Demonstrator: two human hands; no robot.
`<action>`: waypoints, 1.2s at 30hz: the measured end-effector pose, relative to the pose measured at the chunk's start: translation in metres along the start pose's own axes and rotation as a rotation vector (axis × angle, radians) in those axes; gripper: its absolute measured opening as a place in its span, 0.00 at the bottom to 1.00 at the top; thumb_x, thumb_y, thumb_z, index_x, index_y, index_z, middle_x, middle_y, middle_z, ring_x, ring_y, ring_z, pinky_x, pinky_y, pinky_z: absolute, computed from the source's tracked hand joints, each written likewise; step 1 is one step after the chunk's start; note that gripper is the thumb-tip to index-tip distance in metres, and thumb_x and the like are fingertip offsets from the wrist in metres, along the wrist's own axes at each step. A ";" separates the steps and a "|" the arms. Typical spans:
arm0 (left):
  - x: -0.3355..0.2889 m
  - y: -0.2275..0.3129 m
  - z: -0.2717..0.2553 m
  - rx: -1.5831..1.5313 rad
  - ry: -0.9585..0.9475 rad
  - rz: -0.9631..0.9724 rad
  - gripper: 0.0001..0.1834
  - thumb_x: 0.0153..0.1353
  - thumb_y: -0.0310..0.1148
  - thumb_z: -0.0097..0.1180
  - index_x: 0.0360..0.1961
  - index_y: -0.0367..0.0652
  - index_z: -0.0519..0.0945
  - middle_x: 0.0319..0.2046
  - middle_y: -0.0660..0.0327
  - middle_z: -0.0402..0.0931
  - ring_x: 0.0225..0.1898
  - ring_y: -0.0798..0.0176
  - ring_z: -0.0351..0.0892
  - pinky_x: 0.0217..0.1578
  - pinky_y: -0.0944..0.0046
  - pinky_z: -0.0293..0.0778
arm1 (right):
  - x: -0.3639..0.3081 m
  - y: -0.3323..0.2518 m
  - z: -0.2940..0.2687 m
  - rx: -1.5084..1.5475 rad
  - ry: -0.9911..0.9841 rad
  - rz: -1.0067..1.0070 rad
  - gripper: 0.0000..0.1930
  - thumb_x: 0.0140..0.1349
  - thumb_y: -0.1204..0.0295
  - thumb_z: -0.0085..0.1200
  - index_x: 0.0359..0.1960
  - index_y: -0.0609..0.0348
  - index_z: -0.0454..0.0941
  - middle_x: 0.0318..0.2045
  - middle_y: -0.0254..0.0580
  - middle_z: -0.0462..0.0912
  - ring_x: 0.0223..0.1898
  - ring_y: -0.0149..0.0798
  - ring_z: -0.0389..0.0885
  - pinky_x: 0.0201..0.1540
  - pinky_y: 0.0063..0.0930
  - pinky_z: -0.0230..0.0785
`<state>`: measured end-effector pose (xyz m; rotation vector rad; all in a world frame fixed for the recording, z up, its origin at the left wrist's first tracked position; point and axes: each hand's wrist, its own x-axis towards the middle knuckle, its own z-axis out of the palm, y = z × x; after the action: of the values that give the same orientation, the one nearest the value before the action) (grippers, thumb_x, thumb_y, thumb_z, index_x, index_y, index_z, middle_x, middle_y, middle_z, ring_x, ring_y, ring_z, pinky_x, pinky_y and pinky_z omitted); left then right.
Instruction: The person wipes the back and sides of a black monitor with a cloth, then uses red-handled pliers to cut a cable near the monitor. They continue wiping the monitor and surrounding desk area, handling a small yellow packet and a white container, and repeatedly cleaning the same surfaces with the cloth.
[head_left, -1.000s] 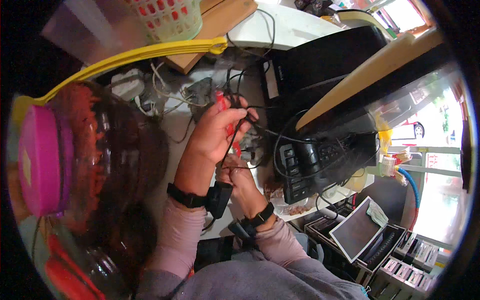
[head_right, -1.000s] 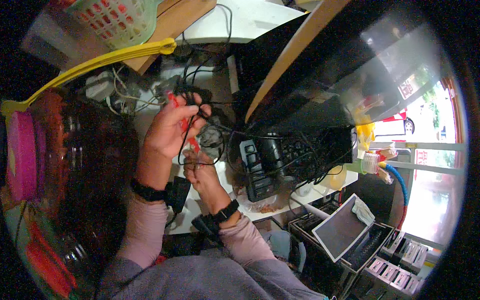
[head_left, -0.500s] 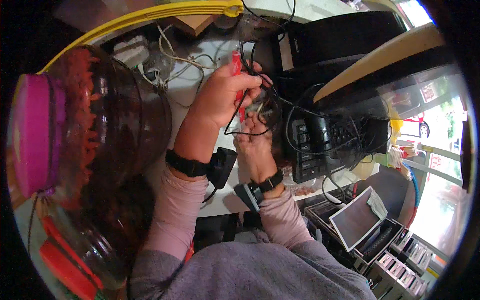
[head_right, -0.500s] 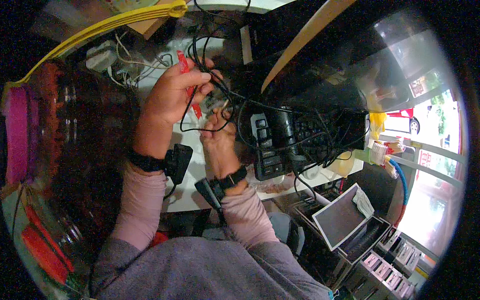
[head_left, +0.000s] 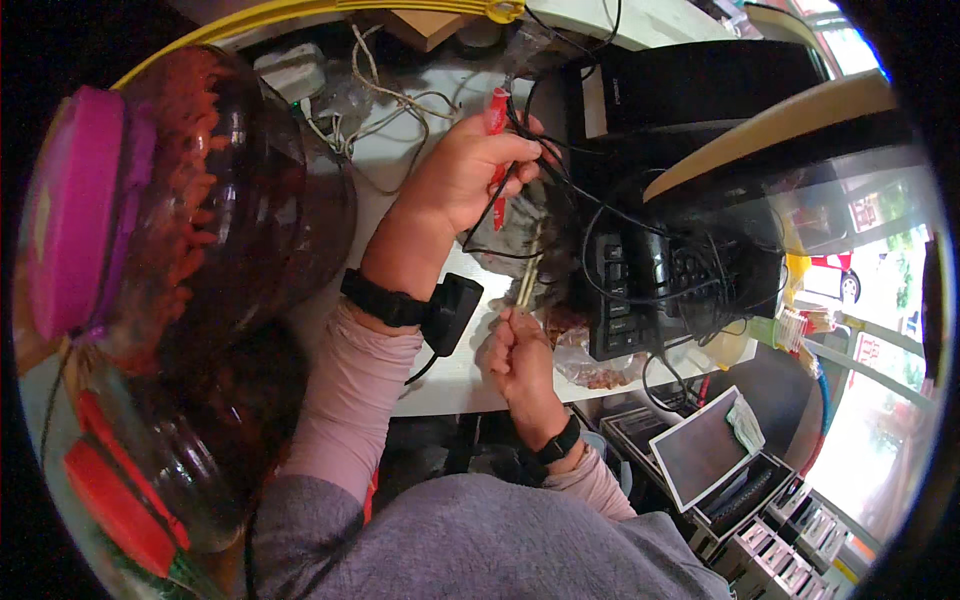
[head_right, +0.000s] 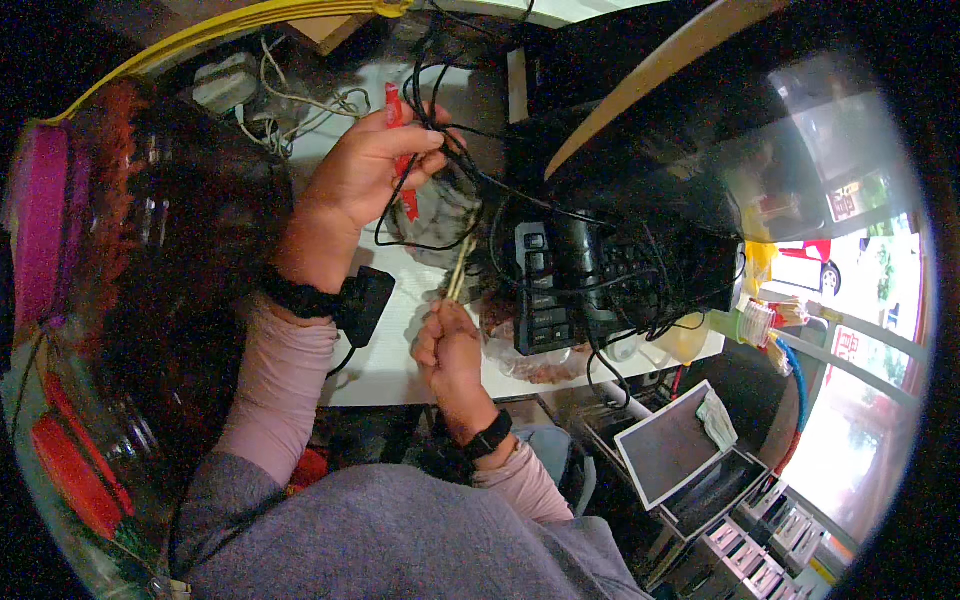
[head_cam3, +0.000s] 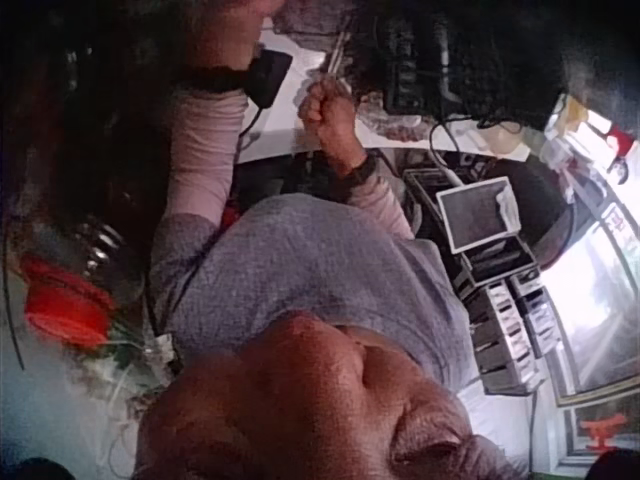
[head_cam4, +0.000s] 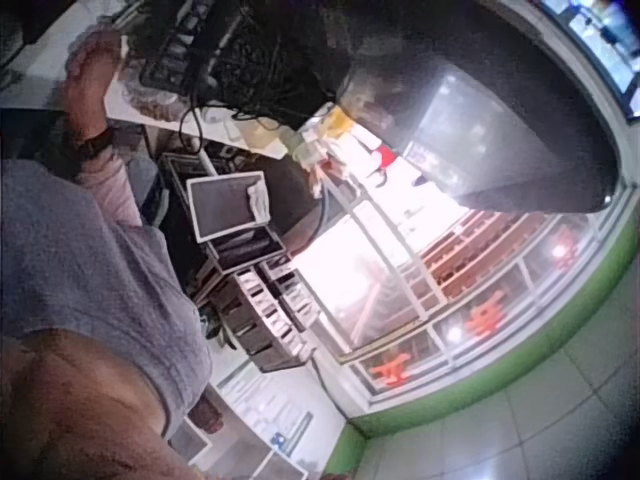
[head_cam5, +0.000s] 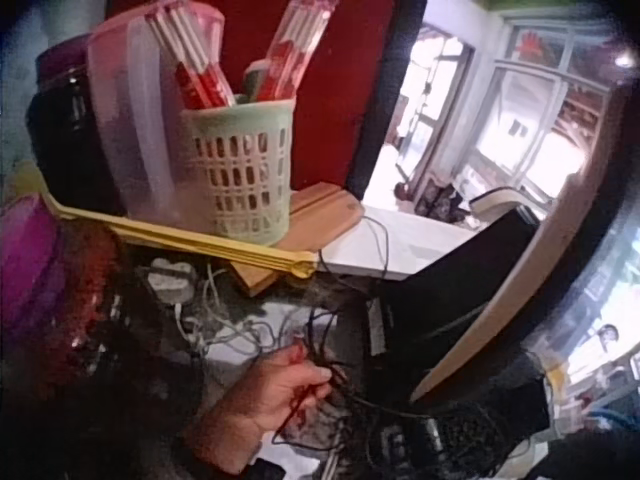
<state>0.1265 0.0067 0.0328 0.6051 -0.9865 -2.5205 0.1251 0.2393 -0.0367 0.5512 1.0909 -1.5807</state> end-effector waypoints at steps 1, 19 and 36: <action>0.000 -0.001 0.000 0.006 -0.004 0.003 0.13 0.55 0.26 0.55 0.43 0.41 0.74 0.36 0.56 0.79 0.30 0.68 0.75 0.28 0.71 0.69 | 0.008 -0.002 0.000 -0.007 0.047 -0.032 0.11 0.70 0.65 0.38 0.32 0.54 0.68 0.14 0.27 0.59 0.10 0.26 0.53 0.11 0.20 0.46; 0.006 -0.001 -0.004 0.023 0.001 -0.026 0.12 0.55 0.25 0.55 0.42 0.44 0.74 0.35 0.58 0.79 0.29 0.67 0.75 0.24 0.73 0.68 | 0.069 -0.014 0.041 -0.417 -0.079 0.014 0.08 0.65 0.72 0.40 0.30 0.55 0.72 0.23 0.33 0.75 0.14 0.24 0.67 0.10 0.17 0.53; -0.009 0.006 0.017 0.421 0.092 0.165 0.07 0.57 0.25 0.54 0.36 0.38 0.72 0.25 0.66 0.70 0.22 0.74 0.68 0.22 0.70 0.66 | 0.116 -0.064 0.074 -1.133 -0.126 -1.033 0.11 0.62 0.72 0.44 0.43 0.62 0.74 0.33 0.38 0.78 0.33 0.32 0.75 0.32 0.21 0.66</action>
<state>0.1268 0.0162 0.0506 0.7158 -1.4803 -2.1327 0.0434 0.1159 -0.0723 -1.0022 2.0663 -1.4049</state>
